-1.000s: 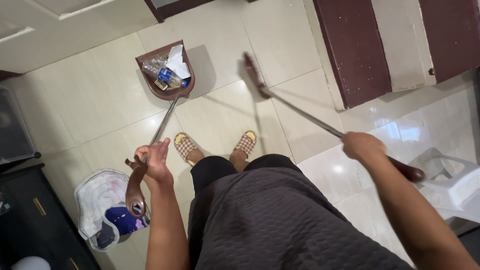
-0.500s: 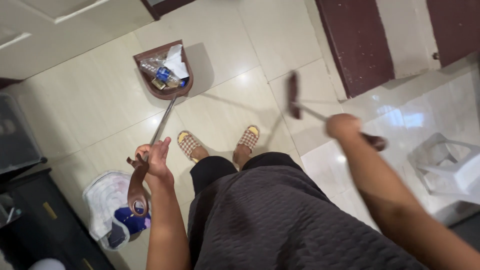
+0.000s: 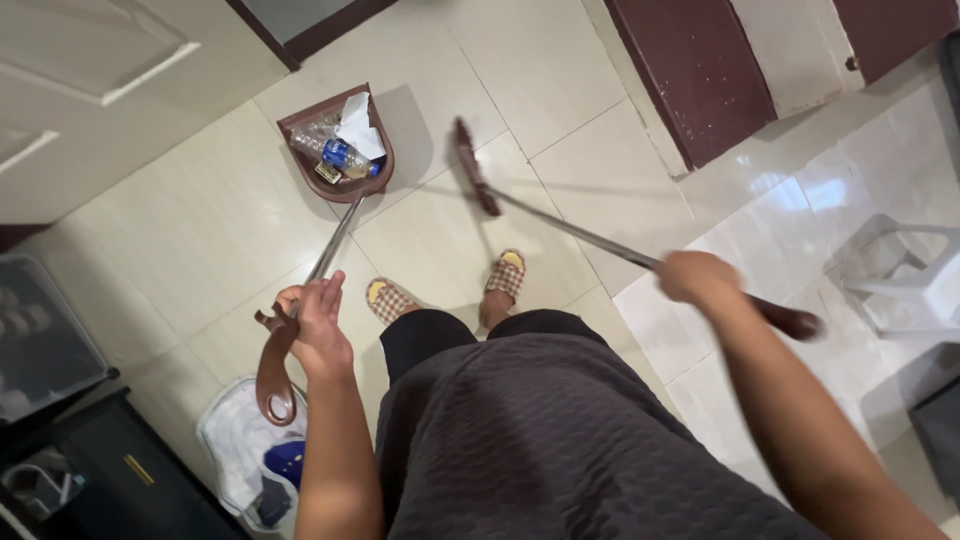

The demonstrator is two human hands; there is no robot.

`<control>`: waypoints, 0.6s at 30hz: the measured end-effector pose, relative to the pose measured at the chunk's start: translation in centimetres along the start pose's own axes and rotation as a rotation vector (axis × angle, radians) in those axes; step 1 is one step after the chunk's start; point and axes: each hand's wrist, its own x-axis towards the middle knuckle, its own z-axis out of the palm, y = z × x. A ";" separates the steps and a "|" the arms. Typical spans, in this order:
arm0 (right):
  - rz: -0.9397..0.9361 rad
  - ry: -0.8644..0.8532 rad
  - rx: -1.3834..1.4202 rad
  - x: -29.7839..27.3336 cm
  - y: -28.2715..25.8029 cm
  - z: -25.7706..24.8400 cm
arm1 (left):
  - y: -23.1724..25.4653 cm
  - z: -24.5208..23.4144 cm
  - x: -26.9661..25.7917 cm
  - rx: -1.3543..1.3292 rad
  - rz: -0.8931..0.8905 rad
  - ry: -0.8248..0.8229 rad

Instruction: The person sweeps debris from the floor into a dustpan using a broom and then moves the dustpan.

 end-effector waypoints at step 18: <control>0.096 -0.002 0.069 8.9 -9.8 0.3 | 3.3 -1.4 3.6 0.073 -0.010 -0.081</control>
